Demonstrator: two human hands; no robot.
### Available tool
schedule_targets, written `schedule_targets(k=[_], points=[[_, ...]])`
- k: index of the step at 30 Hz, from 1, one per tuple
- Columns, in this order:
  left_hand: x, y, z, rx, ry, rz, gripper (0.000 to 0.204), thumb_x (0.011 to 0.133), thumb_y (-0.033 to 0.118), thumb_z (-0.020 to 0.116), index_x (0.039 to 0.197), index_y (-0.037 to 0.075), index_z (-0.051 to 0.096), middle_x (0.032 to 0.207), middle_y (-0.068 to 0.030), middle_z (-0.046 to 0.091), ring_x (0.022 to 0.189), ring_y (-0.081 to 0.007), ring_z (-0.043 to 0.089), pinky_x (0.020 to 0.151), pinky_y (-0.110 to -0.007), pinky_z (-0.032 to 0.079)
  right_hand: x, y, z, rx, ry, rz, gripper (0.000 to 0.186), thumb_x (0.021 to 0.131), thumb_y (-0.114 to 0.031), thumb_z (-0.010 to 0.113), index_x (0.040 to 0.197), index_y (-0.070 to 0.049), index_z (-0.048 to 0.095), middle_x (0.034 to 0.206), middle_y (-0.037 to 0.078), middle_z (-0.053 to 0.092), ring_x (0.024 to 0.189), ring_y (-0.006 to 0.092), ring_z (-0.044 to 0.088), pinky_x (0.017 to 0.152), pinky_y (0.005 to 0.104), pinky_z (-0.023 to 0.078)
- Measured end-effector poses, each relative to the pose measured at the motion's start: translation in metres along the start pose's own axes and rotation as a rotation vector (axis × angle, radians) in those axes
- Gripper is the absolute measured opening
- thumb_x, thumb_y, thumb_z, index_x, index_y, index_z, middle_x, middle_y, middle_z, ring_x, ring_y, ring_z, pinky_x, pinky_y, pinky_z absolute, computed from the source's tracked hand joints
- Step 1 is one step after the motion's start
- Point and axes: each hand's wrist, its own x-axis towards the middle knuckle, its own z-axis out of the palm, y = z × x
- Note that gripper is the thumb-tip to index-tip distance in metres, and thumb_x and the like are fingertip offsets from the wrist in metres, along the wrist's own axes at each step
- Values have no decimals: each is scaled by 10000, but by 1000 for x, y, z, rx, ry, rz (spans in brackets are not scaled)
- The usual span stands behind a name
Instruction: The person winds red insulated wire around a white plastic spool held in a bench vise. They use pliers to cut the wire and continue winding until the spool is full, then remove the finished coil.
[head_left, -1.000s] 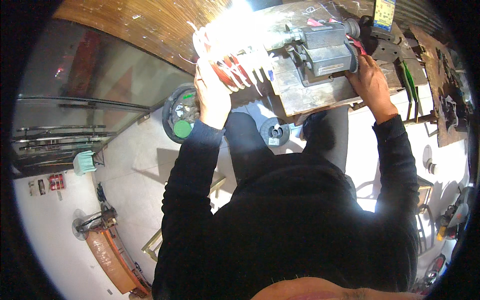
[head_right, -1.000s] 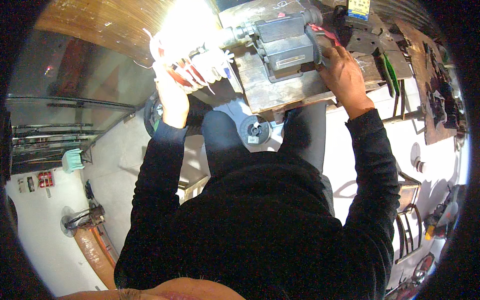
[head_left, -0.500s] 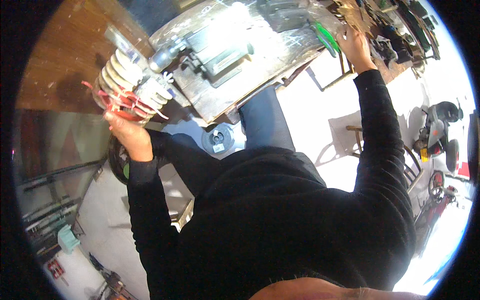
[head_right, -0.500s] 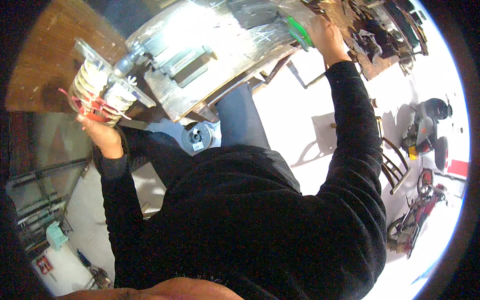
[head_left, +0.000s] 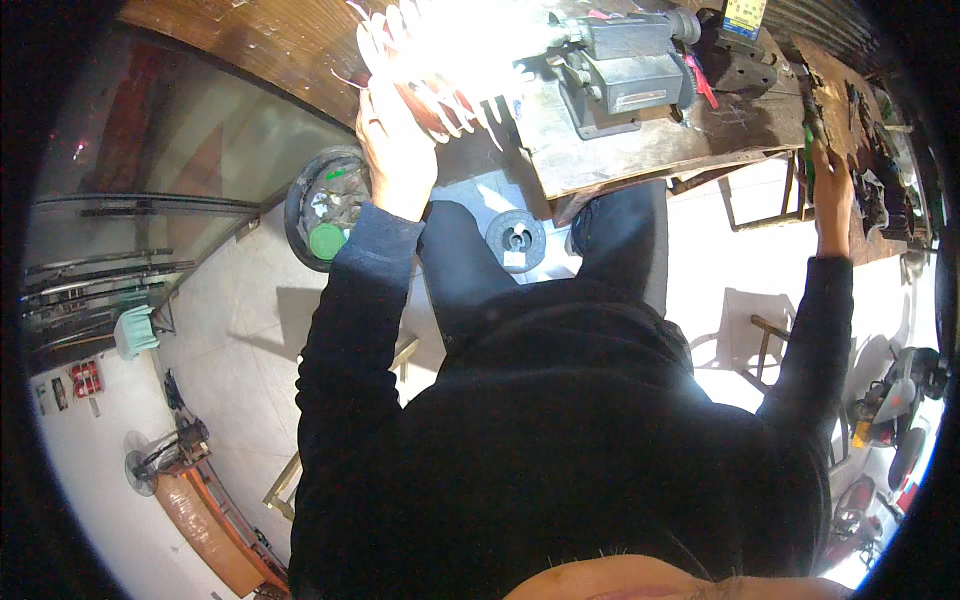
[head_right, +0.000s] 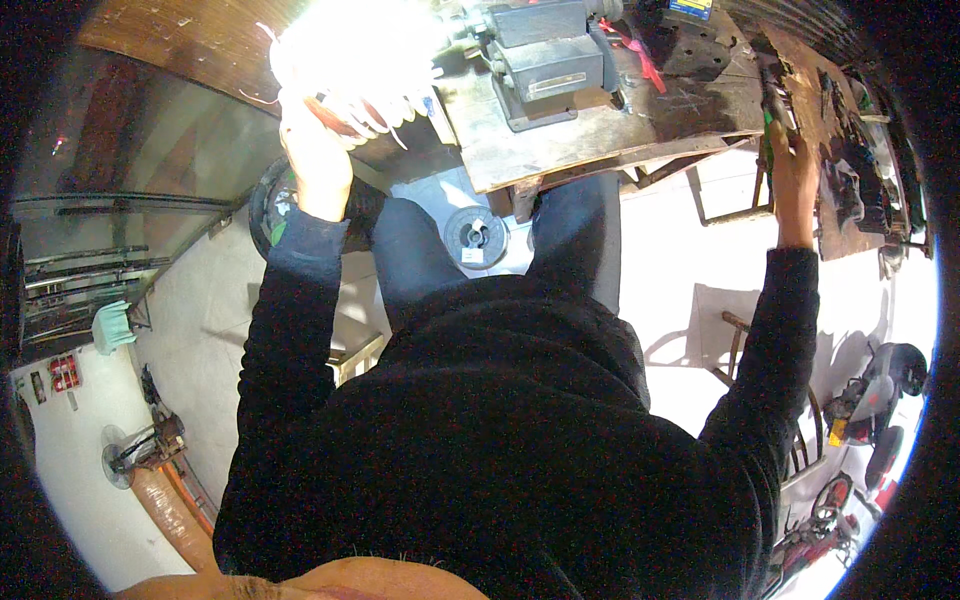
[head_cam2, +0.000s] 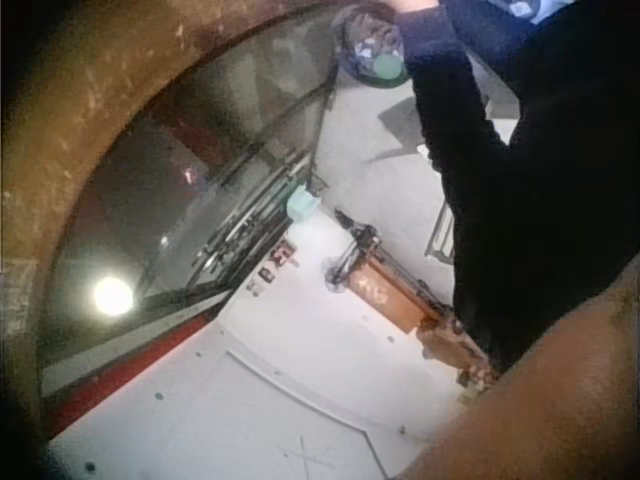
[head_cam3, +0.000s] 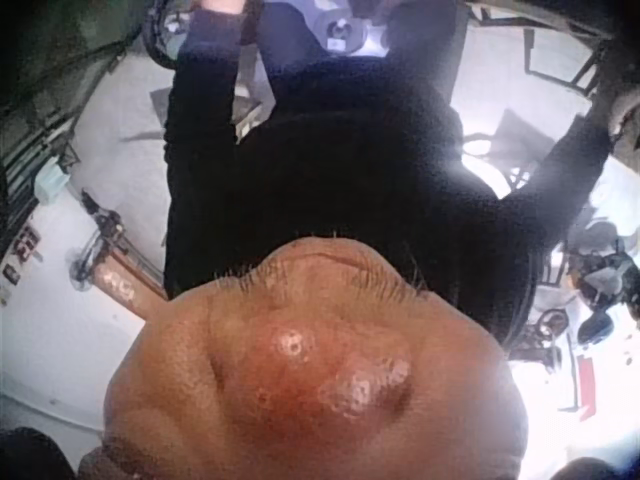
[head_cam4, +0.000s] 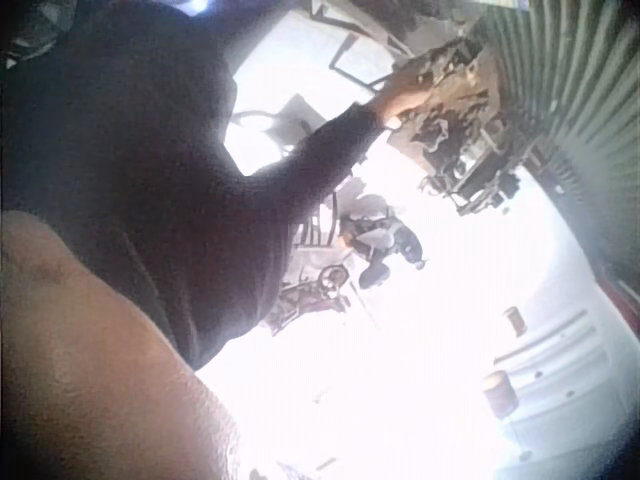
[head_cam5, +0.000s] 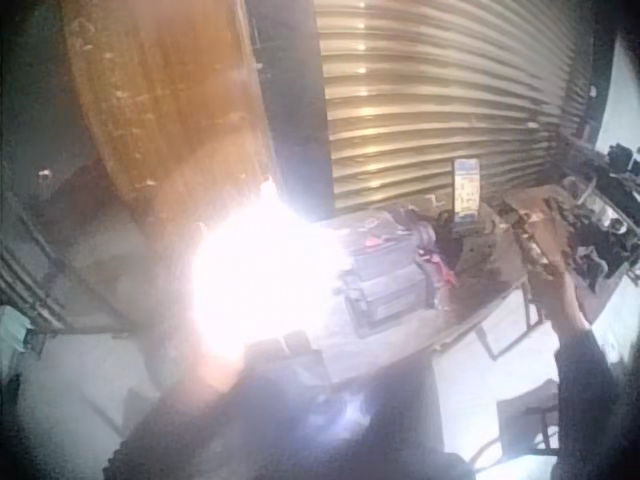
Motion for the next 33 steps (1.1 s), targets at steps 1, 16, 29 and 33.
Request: schedule_targets(k=[1,16,29,33], points=[[-1,-2,1,-3,-9,-8,314,1074,183,403,1175,-69,558,1073,-301,617,979,-496,584,889,-502,479,-29,-16,-8,198,70,27,556,1010,-486,639,1161,47,680,914,93,695,797,180,642,731,354,530],[15,28,-4,-543,-119,-457,534,1121,439,360,1119,-28,619,793,-72,639,682,-150,608,617,-330,512,-180,-262,48,657,-674,-279,287,988,-183,651,1222,-21,688,1203,149,690,1136,261,650,1018,337,478],[-2,18,-1,-596,-197,-411,489,1127,421,349,1224,-20,538,1085,-142,665,955,-199,667,823,-328,546,-160,-295,43,661,-650,-489,364,984,-280,625,1165,33,666,1167,181,666,1072,299,660,964,373,503],[-3,11,-1,-587,-209,-432,466,1131,405,352,1169,-16,548,992,-126,672,838,-177,675,703,-301,571,-159,-297,41,636,-737,-416,292,958,-254,613,1043,21,662,1092,164,659,1009,297,658,910,388,507]])
